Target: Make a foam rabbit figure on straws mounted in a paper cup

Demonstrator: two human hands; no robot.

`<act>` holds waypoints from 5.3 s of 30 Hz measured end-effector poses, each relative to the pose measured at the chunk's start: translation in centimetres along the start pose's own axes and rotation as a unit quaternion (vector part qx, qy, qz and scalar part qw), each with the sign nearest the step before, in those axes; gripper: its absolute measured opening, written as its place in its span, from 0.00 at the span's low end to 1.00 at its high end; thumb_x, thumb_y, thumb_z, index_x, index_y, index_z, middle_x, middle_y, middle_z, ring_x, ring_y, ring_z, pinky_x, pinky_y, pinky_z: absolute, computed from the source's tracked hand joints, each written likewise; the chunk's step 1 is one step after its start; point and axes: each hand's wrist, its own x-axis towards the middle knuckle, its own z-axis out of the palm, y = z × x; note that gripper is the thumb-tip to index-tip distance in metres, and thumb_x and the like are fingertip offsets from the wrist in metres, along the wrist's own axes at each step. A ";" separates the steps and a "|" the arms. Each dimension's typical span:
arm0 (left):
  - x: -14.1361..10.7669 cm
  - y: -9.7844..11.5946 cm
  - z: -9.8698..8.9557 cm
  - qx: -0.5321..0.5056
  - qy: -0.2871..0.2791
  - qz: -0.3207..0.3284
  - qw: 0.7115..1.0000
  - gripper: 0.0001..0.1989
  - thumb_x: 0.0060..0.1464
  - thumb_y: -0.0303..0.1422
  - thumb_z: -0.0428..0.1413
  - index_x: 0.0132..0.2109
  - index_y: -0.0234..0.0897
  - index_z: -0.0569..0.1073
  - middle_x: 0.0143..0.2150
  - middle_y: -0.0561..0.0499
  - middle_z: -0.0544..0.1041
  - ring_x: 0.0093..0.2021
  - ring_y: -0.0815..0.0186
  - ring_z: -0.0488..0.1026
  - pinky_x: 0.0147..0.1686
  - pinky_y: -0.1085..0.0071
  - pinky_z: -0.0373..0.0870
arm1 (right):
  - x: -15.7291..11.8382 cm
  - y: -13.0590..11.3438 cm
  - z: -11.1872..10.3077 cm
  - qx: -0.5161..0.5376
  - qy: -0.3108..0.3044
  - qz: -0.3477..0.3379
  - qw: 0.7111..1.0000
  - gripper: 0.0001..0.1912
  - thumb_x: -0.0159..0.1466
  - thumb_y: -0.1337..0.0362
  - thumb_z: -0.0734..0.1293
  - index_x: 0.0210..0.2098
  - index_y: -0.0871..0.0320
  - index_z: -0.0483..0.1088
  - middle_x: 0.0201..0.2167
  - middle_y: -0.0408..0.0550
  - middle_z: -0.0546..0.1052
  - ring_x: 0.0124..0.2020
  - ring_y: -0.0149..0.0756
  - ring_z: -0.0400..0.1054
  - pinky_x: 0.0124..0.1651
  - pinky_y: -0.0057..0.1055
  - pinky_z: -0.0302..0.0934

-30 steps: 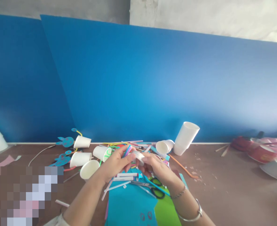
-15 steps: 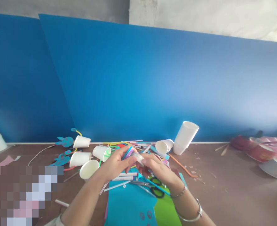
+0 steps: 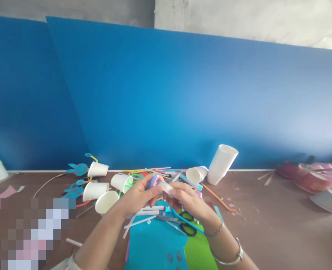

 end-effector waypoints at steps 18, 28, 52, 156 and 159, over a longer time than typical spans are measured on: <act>0.4 -0.3 0.4 0.049 0.047 0.001 0.998 0.21 0.52 0.52 0.55 0.37 0.36 0.69 0.16 0.61 0.62 0.17 0.76 0.54 0.17 0.78 0.48 | 0.2 0.8 -0.8 -0.012 0.048 0.018 0.999 0.12 0.60 0.58 0.63 0.24 0.58 0.67 0.15 0.37 0.59 0.18 0.26 0.50 0.20 0.26 0.43; 0.7 -0.8 0.4 -0.124 0.027 -0.054 0.991 0.28 0.46 0.55 0.58 0.43 0.37 0.65 0.14 0.64 0.60 0.14 0.78 0.43 0.14 0.77 0.36 | -0.2 0.3 -1.3 0.057 -0.011 0.024 0.998 0.10 0.61 0.60 0.61 0.29 0.59 0.69 0.17 0.40 0.70 0.14 0.26 0.58 0.18 0.25 0.47; 0.8 -1.4 0.2 -0.181 -0.022 -0.061 0.981 0.25 0.47 0.55 0.57 0.34 0.35 0.67 0.14 0.64 0.58 0.13 0.80 0.40 0.13 0.78 0.37 | 0.2 0.9 -0.1 0.130 0.011 0.001 0.991 0.12 0.60 0.59 0.61 0.27 0.60 0.69 0.17 0.41 0.74 0.12 0.25 0.63 0.15 0.23 0.44; 0.9 -0.8 0.5 -0.075 0.021 -0.034 0.996 0.22 0.50 0.50 0.58 0.41 0.36 0.69 0.16 0.62 0.59 0.16 0.78 0.48 0.15 0.78 0.40 | 0.2 0.5 0.2 0.121 0.014 0.081 0.989 0.12 0.59 0.60 0.59 0.28 0.61 0.67 0.12 0.45 0.75 0.08 0.28 0.65 0.10 0.19 0.41; 1.1 -1.6 0.4 -0.150 0.006 -0.048 0.987 0.23 0.49 0.51 0.59 0.41 0.37 0.67 0.15 0.64 0.57 0.15 0.79 0.42 0.14 0.78 0.37 | 0.1 0.7 0.0 0.145 -0.005 0.053 0.988 0.13 0.59 0.60 0.58 0.31 0.63 0.69 0.12 0.45 0.75 0.08 0.28 0.65 0.10 0.19 0.43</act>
